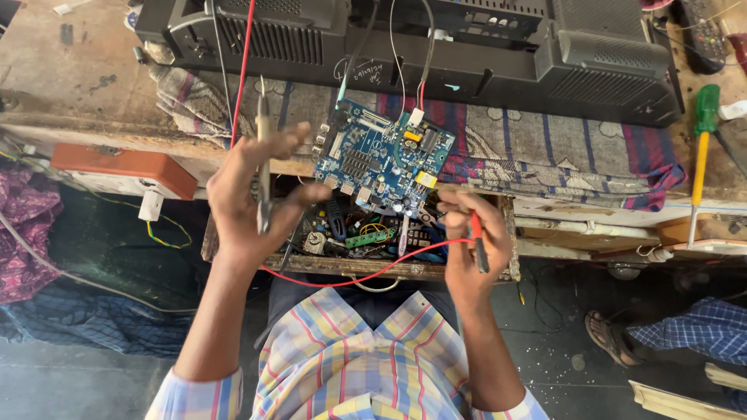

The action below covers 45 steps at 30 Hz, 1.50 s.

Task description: The person sits at a repair bench and tests a television mainboard with multimeter probes, touching the probe tips to various points on the board while adjusting the board and its wires. They reposition the board on the bench and continue probing different components.

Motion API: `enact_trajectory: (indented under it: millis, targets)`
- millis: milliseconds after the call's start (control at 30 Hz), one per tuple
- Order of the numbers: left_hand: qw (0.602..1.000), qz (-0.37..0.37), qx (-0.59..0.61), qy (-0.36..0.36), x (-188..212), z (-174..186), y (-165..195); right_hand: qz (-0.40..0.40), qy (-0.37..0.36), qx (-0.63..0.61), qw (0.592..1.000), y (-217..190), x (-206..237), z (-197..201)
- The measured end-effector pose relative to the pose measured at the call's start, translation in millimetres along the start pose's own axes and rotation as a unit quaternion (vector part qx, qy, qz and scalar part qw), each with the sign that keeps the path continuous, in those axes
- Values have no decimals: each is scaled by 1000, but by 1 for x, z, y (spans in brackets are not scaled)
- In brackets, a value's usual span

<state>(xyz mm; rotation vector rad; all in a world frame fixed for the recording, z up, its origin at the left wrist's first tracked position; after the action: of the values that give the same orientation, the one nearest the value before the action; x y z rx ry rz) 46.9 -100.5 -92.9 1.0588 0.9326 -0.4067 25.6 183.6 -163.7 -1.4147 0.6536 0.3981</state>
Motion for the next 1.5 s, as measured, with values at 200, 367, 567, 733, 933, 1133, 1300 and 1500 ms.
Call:
enact_trajectory:
  millis: [200, 367, 567, 733, 933, 1133, 1300, 1500]
  targets:
    - [939, 138, 279, -146, 39, 5, 24, 87, -64, 107, 988, -20, -34, 9]
    - [972, 97, 122, -174, 56, -30, 36, 146, -123, 231, 954, -37, -62, 1]
    - [990, 18, -4, -139, 68, -77, 36, 97, -143, 171, 970, -29, -76, -8]
    - [987, 22, -67, -144, 75, -88, 34, 81, -138, 106, 981, -20, -74, -4]
    - [983, 29, -94, -153, 72, -91, 34, 65, -130, 40, 989, -14, -74, -2]
    - [983, 30, -94, -154, 71, -89, 35, 65, -118, 16, 991, -13, -71, -6]
    - [984, 30, -90, -154, 72, -89, 36, 73, -107, 61, 990, -13, -68, -7]
    - [988, 45, -39, -144, 71, -85, 36, 75, -98, 78, 989, -14, -66, -8]
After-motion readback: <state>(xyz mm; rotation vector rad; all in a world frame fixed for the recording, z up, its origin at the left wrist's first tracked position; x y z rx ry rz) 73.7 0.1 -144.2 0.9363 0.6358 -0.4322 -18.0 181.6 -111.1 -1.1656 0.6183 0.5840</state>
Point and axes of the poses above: each hand's wrist, its own x-axis away from the middle knuckle, its own z-axis out of the back of the hand, y = z × x, the point moved 4 cm from there along -x, towards the middle knuckle, and after that the axes turned 4 degrees about y, right-handed, at the moved point
